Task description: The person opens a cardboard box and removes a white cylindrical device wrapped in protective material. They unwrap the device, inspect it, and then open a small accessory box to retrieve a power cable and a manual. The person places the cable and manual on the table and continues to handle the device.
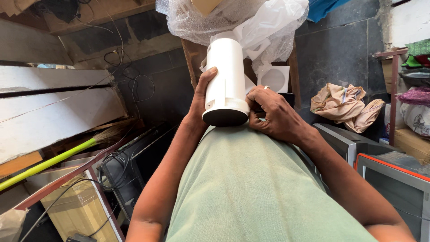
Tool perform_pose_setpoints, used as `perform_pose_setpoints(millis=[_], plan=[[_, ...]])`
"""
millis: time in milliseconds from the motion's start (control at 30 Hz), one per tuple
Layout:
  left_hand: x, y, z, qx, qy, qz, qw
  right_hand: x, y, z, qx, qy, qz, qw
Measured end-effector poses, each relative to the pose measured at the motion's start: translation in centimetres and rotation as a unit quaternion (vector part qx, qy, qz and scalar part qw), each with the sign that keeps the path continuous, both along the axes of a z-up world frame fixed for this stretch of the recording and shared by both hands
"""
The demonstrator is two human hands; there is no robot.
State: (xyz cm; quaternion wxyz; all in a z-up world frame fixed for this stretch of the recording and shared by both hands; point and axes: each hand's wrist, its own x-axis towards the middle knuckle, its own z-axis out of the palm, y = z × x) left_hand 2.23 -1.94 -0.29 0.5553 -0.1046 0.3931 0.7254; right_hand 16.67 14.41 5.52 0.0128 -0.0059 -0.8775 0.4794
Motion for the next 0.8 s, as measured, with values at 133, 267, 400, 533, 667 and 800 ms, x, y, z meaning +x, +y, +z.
perform_pose_setpoints(millis=[133, 267, 400, 533, 667, 800], plan=[[-0.2, 0.1, 0.1, 0.014, -0.025, 0.034, 0.999, 0.3, 0.1, -0.4, -0.013, -0.051, -0.023, 0.998], [-0.3, 1.0, 0.7, -0.027, 0.023, 0.112, 0.993, 0.4, 0.6, 0.4, -0.101, -0.077, -0.086, 0.988], [-0.6, 2.2, 1.1, -0.094, 0.129, 0.212, 0.964, -1.0, -1.2, 0.5, -0.044, -0.047, -0.115, 0.991], [-0.2, 2.9, 1.7, -0.143, 0.187, 0.206, 0.95, -2.9, -2.1, -0.2, -0.08, -0.127, -0.166, 0.975], [-0.1, 2.9, 2.7, -0.159, 0.188, 0.196, 0.949, -3.2, -1.9, -0.2, -0.003, -0.082, -0.154, 0.985], [-0.1, 2.7, 3.5, -0.176, 0.198, 0.19, 0.945, -3.2, -1.2, -0.1, 0.002, -0.087, -0.139, 0.986]])
